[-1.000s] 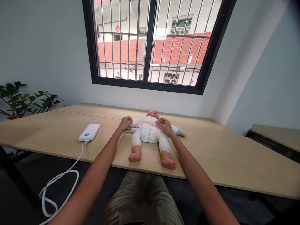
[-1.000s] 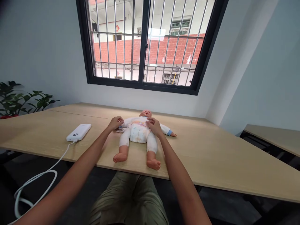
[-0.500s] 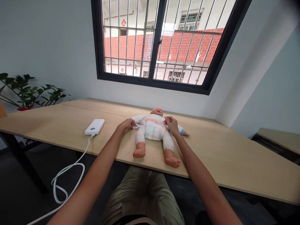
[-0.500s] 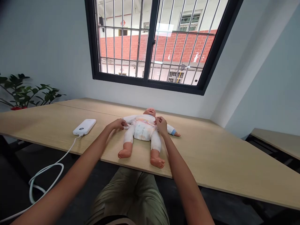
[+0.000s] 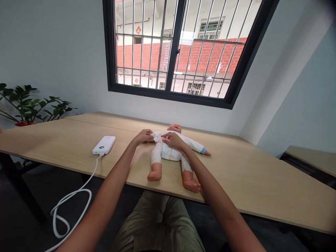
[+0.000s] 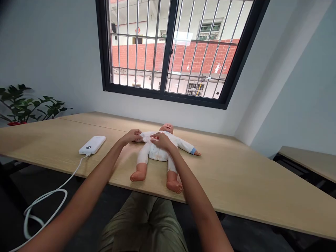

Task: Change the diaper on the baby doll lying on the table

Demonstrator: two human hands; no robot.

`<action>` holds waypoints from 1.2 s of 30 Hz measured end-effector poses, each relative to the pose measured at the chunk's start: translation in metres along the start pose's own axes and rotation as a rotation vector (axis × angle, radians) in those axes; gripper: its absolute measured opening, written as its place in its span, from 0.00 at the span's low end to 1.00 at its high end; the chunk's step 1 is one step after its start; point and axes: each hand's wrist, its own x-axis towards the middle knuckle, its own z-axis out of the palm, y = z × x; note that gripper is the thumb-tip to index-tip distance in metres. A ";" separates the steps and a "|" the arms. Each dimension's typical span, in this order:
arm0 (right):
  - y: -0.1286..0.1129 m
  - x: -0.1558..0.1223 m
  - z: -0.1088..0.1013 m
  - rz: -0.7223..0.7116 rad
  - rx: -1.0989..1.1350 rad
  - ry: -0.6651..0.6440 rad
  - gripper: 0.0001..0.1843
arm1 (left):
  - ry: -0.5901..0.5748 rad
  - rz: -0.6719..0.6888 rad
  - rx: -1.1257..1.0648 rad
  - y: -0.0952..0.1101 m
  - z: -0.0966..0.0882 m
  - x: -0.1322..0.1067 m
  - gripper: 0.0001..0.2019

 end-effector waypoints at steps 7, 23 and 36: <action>0.013 -0.005 0.024 0.127 0.096 0.108 0.28 | -0.040 0.183 -0.088 0.006 0.066 0.011 0.17; 0.017 -0.011 0.001 0.463 0.873 0.539 0.19 | -0.046 0.345 0.183 -0.006 0.079 0.017 0.14; 0.026 -0.013 -0.006 0.572 0.680 0.782 0.09 | -0.050 0.370 0.272 -0.003 0.076 0.011 0.12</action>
